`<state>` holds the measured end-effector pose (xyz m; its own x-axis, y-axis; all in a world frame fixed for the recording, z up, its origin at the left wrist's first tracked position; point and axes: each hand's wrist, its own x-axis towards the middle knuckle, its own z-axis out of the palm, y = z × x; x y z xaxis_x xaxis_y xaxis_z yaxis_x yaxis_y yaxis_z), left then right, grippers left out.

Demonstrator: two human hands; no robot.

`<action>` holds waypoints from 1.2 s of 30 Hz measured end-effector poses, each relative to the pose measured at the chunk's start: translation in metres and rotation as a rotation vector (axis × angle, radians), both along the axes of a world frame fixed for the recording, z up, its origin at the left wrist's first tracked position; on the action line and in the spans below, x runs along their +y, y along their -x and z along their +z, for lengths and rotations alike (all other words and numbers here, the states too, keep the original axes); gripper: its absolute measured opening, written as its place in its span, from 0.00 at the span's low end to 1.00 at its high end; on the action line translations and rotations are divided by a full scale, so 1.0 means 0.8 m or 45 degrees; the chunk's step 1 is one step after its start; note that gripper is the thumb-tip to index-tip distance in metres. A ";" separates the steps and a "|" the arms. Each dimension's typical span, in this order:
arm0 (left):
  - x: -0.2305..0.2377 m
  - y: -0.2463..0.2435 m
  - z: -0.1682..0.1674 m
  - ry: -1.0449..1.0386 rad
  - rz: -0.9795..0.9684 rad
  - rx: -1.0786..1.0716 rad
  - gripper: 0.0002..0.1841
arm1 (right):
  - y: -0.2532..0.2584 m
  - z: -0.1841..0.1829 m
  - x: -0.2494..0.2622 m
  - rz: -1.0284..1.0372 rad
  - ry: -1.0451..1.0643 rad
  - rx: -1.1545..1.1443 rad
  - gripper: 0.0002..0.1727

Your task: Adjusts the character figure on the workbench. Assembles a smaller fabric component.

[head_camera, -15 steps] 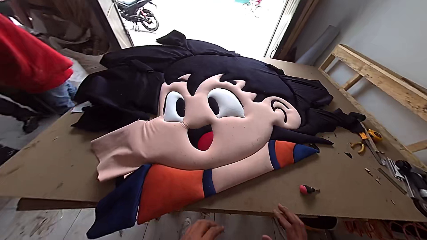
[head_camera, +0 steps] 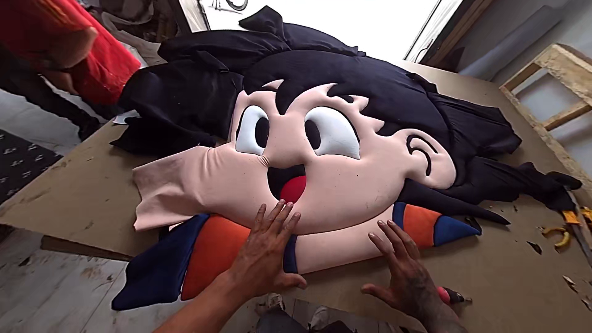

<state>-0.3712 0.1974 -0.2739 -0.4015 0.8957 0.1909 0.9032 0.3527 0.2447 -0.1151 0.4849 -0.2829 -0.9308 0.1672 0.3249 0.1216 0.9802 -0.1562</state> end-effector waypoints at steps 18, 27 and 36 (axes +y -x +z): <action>0.098 -0.055 -0.007 0.231 -0.083 0.049 0.72 | 0.100 -0.026 0.077 0.515 -0.059 -0.207 0.83; 0.118 -0.067 -0.039 0.304 -0.036 0.002 0.62 | 0.103 -0.044 0.082 0.524 0.001 -0.102 0.74; 0.118 -0.064 -0.043 0.313 -0.063 0.008 0.60 | 0.109 -0.045 0.082 0.547 -0.006 -0.083 0.73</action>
